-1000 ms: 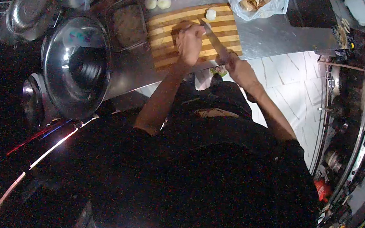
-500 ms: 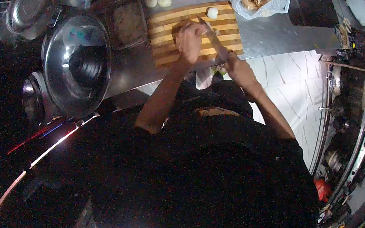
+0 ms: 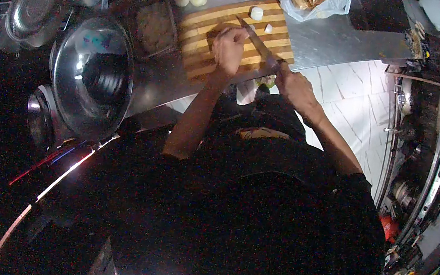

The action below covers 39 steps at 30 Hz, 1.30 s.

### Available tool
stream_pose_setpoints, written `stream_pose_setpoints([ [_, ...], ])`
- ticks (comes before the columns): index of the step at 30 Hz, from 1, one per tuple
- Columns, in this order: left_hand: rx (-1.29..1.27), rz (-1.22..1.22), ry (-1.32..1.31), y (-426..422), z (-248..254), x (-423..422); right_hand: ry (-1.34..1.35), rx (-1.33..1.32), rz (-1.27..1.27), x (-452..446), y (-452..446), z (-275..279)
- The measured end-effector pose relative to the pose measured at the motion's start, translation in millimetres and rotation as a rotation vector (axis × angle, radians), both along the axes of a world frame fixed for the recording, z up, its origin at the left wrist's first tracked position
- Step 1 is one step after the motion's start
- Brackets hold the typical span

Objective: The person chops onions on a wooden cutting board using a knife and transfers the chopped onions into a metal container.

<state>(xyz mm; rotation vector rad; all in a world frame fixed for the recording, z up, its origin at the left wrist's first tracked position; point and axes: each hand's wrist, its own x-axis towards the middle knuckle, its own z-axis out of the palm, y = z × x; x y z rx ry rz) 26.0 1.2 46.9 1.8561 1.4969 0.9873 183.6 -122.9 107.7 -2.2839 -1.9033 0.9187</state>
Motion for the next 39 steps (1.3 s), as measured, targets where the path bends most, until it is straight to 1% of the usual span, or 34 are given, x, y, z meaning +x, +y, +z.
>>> stream_pose_setpoints([
  [2,0.001,0.001,0.023,-0.5,1.9,0.0,-0.009,-0.050,0.016,-2.6,5.5,-15.0],
  [5,0.013,0.011,-0.005,3.2,-2.0,-0.5,0.072,0.033,-0.064,-9.7,9.8,-5.8],
  [8,0.013,0.019,-0.048,2.7,-11.2,-2.3,0.086,0.012,-0.038,0.0,7.5,-5.5],
  [11,0.010,0.029,-0.073,2.6,-16.6,-2.2,0.093,0.058,-0.037,-2.0,5.5,17.4],
  [12,0.003,0.026,-0.076,1.1,-9.0,-2.3,0.085,0.048,-0.025,-1.5,4.7,16.8],
  [17,0.024,0.020,-0.072,-0.7,-6.3,-1.2,0.041,-0.015,-0.026,-5.3,4.2,7.6],
  [20,0.079,0.005,-0.078,1.2,-6.3,-1.3,0.055,0.025,-0.061,-9.5,8.6,-24.2],
  [23,0.098,0.015,-0.089,-0.1,-7.0,-1.7,0.107,0.014,0.005,-2.6,13.7,-0.2],
  [25,0.089,0.017,-0.071,0.4,-9.1,-2.4,0.093,0.066,-0.019,2.5,8.5,-8.9],
  [26,0.088,0.018,-0.111,0.4,-10.3,-2.0,0.085,0.090,-0.029,4.7,6.7,-12.5],
  [28,0.085,0.019,-0.187,0.3,-15.7,-1.7,0.095,0.052,-0.037,-0.7,6.3,8.9],
  [29,0.076,0.033,-0.163,0.3,-18.7,-1.6,0.101,0.033,-0.042,-2.7,6.1,16.0],
  [31,0.059,0.060,-0.115,1.1,-22.4,-1.5,0.099,0.018,-0.018,-0.4,4.1,13.2],
  [34,0.191,0.040,-0.066,3.3,-23.3,-1.8,0.067,-0.001,-0.008,-1.3,3.1,12.4],
  [36,0.163,0.032,-0.108,1.7,-20.8,-1.6,0.047,-0.002,-0.013,-6.1,3.7,9.6],
  [39,0.144,0.033,-0.126,1.5,-17.2,-0.8,0.027,0.007,-0.026,-12.7,7.3,-10.7],
])
